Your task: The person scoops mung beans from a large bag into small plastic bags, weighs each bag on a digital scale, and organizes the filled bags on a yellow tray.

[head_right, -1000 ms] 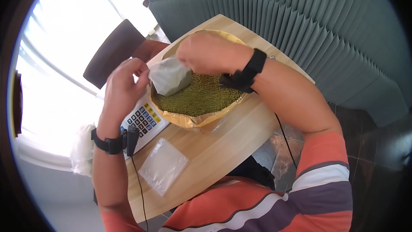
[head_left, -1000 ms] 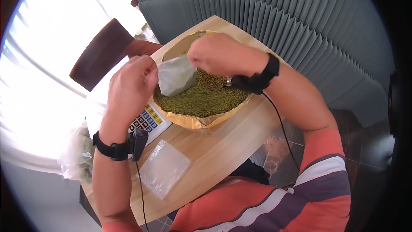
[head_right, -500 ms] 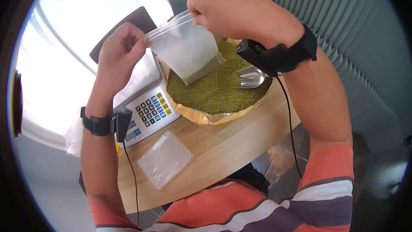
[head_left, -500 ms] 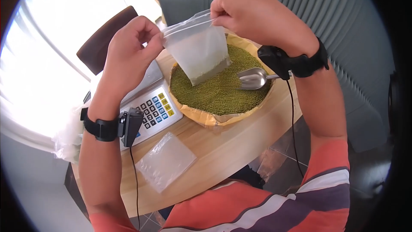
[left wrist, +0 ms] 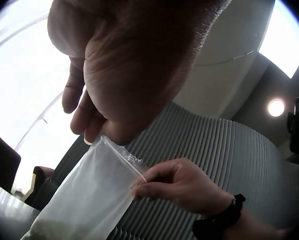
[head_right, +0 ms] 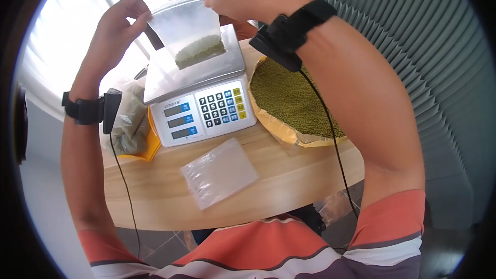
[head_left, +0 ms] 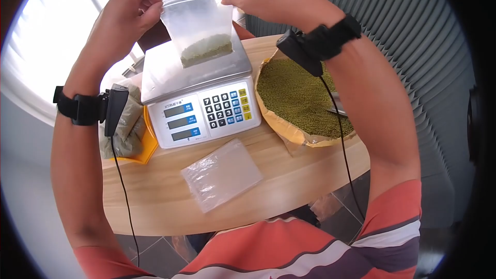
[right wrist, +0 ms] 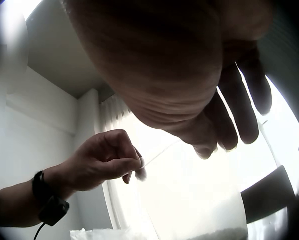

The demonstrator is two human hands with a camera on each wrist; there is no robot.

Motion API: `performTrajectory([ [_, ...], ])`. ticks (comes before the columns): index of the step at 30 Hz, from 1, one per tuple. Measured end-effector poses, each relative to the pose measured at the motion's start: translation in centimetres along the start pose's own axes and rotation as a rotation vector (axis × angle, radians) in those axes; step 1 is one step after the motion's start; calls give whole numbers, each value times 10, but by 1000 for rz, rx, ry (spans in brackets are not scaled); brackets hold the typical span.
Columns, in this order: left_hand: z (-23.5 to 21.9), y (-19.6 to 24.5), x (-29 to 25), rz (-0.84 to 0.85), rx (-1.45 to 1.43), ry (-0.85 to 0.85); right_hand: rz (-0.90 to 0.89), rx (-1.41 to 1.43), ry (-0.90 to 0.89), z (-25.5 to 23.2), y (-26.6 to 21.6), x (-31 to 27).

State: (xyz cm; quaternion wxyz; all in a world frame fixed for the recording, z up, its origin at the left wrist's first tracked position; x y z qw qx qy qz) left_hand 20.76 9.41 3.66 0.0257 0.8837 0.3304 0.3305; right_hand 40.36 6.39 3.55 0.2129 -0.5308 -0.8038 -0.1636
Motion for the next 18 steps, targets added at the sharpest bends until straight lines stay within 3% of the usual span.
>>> performTrajectory([
  [5,9,-35,-22,-91,25,45,-7,51,-71,50,-15,19],
  [7,16,-52,-29,-220,-11,21,-19,89,-87,55,-17,23],
  [9,16,-70,-30,-203,-31,35,-25,126,-105,56,-18,25],
  [12,-8,-68,-29,-39,115,212,11,241,-151,41,-19,16],
  [13,-12,-63,-29,-40,114,212,50,281,6,16,-22,4],
  [14,-26,-63,-36,-131,-60,323,88,320,164,-12,-27,-9],
  [16,-36,-39,-59,-249,-338,468,558,506,-21,-25,-36,-26],
  [18,-16,-6,-97,-400,-545,414,86,601,259,-10,-44,-60],
])
Point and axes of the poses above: each hand's wrist, its own x-axis towards the middle knuckle, its own z-axis out of the palm, y = z × x, the point moved 10 cm from there along x, towards the middle knuckle, and after that the axes turned 7 degrees about -x, right-handed, at the moved point
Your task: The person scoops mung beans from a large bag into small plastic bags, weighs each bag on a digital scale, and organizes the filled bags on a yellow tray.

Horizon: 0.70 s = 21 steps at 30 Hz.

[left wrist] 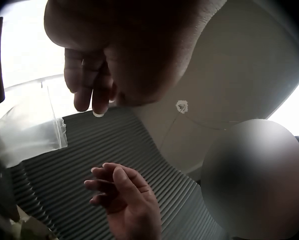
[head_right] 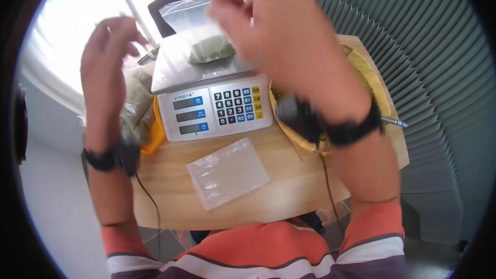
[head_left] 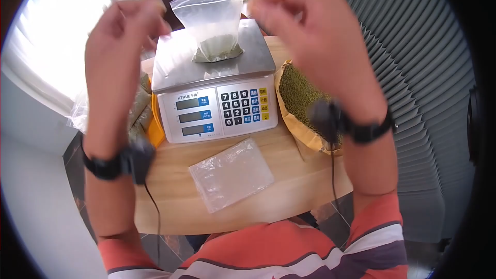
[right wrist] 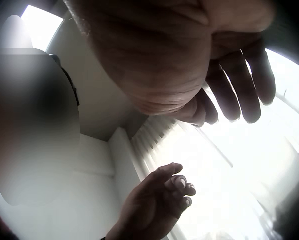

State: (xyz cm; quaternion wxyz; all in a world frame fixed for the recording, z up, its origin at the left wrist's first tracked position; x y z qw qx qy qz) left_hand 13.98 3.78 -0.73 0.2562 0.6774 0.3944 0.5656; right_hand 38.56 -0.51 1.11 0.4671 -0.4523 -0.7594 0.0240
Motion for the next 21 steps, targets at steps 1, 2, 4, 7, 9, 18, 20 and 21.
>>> performTrajectory([
  [1,13,-15,-27,-43,-148,-107,30,35,-43,13,-1,-25],
  [2,35,-32,-62,-193,-348,-228,60,70,-85,25,-5,-53],
  [4,74,-62,-124,-349,-410,-430,151,160,-237,65,4,-103],
  [7,119,-129,-199,-563,-739,-486,219,214,-270,109,25,-156],
  [9,130,-155,-229,-642,-871,-444,352,247,-317,129,46,-180],
  [18,142,-163,-246,-761,-936,-509,657,776,-372,181,76,-245],
  [20,139,-158,-243,-776,-951,-526,618,727,-405,179,74,-243],
  [21,142,-156,-245,-794,-964,-568,587,677,-415,176,74,-243],
])
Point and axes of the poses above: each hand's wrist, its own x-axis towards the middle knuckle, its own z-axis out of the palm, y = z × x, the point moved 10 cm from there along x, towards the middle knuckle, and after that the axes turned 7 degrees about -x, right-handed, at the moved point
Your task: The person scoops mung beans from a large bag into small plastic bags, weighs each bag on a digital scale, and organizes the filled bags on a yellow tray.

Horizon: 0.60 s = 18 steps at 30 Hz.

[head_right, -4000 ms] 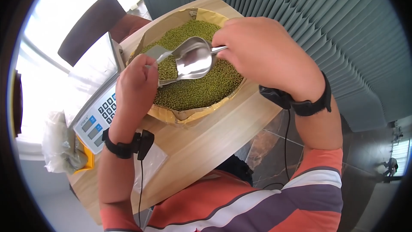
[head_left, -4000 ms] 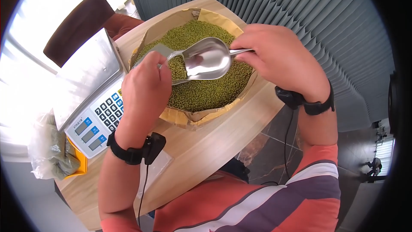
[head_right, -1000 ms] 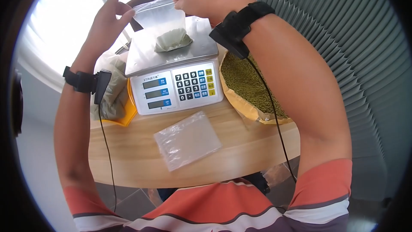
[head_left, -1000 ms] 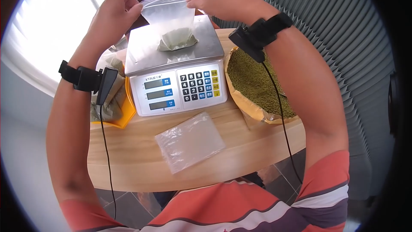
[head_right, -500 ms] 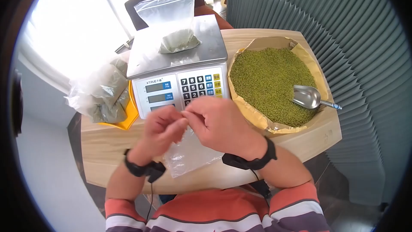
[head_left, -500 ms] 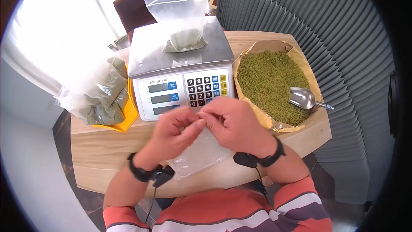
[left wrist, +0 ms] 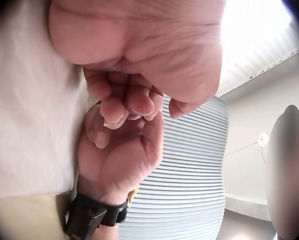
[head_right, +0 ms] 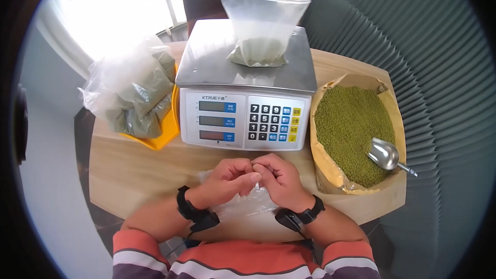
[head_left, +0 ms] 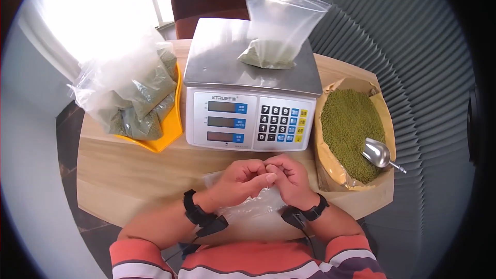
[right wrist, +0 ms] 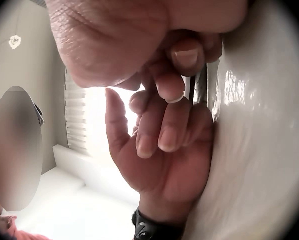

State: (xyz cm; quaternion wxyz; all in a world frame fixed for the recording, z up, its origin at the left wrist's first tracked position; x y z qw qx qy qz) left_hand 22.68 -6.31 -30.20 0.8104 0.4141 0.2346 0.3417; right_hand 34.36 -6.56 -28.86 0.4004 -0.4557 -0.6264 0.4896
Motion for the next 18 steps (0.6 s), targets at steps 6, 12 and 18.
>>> performTrajectory([
  [6,-4,-2,1,119,-55,-21,-51,-68,-57,-1,-1,3],
  [12,-7,-6,2,100,46,11,-85,-82,-45,-5,-5,3],
  [18,-6,-4,0,9,37,39,-67,-21,-71,-3,1,4],
])
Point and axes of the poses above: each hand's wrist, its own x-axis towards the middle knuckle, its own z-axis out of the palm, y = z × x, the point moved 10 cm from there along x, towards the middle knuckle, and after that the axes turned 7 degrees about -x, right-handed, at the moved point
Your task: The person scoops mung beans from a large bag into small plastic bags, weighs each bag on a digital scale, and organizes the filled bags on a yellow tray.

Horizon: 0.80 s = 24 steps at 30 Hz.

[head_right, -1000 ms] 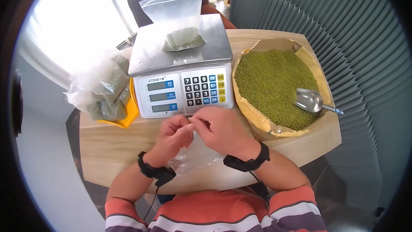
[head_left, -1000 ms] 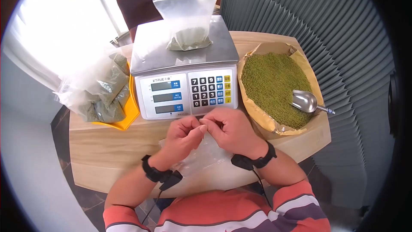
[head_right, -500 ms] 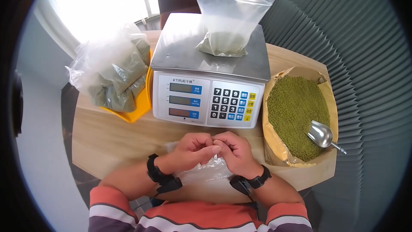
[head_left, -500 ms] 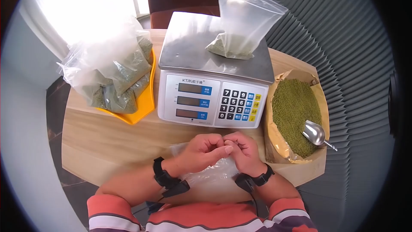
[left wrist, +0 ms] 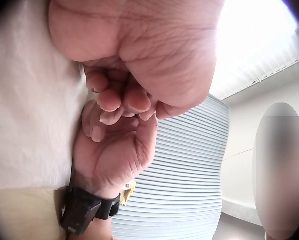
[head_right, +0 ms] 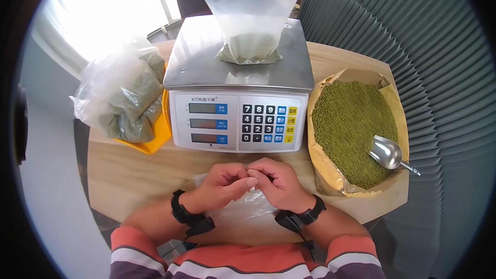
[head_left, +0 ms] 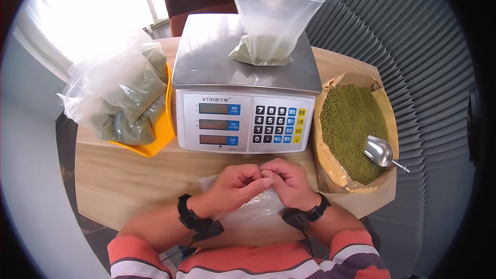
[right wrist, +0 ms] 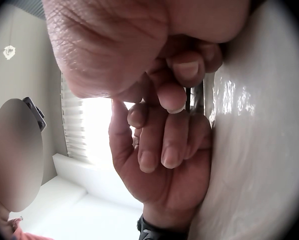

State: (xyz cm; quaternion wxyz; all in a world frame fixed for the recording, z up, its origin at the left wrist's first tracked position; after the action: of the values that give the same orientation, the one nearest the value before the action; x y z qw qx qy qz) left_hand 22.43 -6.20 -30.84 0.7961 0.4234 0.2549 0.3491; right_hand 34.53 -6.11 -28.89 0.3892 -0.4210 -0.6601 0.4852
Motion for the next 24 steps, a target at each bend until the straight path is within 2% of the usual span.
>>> performTrajectory([
  [14,-4,-3,0,-27,56,-2,23,94,-2,3,7,0],
  [24,-5,-5,-2,-15,42,36,17,41,-45,3,1,2],
])
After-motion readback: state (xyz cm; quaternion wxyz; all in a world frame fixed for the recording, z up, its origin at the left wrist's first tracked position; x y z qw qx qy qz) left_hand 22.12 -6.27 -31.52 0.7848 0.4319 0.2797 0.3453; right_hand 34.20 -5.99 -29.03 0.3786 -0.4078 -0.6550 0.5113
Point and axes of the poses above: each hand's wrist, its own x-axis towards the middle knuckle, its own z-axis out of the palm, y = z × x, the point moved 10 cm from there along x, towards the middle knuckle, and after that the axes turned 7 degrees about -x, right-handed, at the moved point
